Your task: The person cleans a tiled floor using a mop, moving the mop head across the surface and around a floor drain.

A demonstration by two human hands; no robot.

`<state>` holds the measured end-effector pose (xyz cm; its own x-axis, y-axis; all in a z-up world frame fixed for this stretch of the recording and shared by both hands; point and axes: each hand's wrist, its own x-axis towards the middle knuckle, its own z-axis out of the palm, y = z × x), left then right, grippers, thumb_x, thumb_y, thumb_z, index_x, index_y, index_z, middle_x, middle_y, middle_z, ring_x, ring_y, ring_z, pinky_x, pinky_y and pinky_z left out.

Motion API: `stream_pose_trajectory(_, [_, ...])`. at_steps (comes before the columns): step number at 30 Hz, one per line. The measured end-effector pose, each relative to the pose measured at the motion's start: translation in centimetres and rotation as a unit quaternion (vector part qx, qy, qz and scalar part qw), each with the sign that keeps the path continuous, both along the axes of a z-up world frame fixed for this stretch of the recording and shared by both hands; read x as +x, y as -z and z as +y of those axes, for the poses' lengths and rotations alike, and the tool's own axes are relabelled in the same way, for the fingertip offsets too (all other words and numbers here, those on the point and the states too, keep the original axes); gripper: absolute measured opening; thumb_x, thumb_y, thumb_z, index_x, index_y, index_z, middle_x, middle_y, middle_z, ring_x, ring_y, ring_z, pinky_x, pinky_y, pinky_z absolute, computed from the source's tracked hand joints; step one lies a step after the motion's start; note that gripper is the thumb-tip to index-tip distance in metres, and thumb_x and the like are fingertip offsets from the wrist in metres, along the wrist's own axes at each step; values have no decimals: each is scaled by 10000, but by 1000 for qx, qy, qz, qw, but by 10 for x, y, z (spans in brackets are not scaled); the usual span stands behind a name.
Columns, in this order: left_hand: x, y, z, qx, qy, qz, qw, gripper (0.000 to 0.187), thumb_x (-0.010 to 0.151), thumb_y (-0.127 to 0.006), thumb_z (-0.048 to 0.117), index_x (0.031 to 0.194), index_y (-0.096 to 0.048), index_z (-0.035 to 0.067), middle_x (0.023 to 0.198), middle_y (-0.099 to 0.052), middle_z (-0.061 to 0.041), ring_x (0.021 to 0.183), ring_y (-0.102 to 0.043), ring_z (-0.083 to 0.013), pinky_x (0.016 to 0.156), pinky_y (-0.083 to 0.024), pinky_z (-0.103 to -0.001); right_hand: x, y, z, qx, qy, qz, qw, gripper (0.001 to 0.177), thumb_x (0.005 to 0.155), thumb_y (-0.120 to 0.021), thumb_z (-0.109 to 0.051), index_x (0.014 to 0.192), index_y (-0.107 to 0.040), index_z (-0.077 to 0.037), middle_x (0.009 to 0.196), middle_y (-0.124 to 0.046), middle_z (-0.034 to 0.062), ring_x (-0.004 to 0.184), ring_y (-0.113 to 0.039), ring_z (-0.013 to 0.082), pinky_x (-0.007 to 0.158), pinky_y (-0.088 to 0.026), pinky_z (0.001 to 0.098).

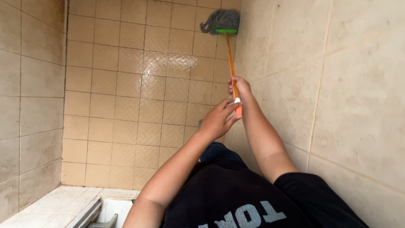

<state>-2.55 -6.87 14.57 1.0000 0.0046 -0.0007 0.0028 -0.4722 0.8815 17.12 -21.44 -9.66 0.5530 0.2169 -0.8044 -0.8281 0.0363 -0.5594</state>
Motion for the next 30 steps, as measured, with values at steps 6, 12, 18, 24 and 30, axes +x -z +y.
stream_pose_trajectory(6, [26,-5,12,83,-1,58,995,568,921,-674,336,1454,-522,213,1447,-496,-174,1306,-488,-380,965,-477,-486,38,-6,23,-29,-6,88,996,294,1000,-549,-342,861,-590,-87,641,-495,17,513,-466,129,433,-378,254])
stream_pose_trajectory(12, [-13,12,19,90,61,-105,989,526,885,-745,340,1327,-565,119,1449,-527,-130,1371,-495,-340,1058,-484,-464,-16,8,9,40,24,109,993,336,1010,-545,-362,783,-484,-122,627,-490,7,506,-469,145,441,-386,289])
stream_pose_trajectory(18, [-132,10,20,73,139,-177,972,428,872,-749,287,1256,-634,135,1363,-637,-57,1243,-638,-269,989,-554,-382,-170,-45,-9,-26,68,90,993,303,996,-576,-341,792,-516,-126,624,-497,2,483,-450,147,437,-382,304])
stream_pose_trajectory(24, [-259,-45,33,1,178,-245,953,453,870,-783,385,1187,-664,84,1234,-695,-76,1074,-699,-257,889,-579,-380,-345,-125,-9,-16,77,135,988,302,996,-571,-344,790,-506,-133,614,-458,8,481,-432,137,429,-383,280])
stream_pose_trajectory(30, [-316,-87,34,-20,208,-266,941,438,880,-787,428,1141,-705,86,1095,-710,-56,984,-708,-230,823,-587,-347,-440,-180,-16,42,120,155,980,191,1001,-546,-245,875,-472,-122,731,-508,6,557,-459,108,437,-390,254])
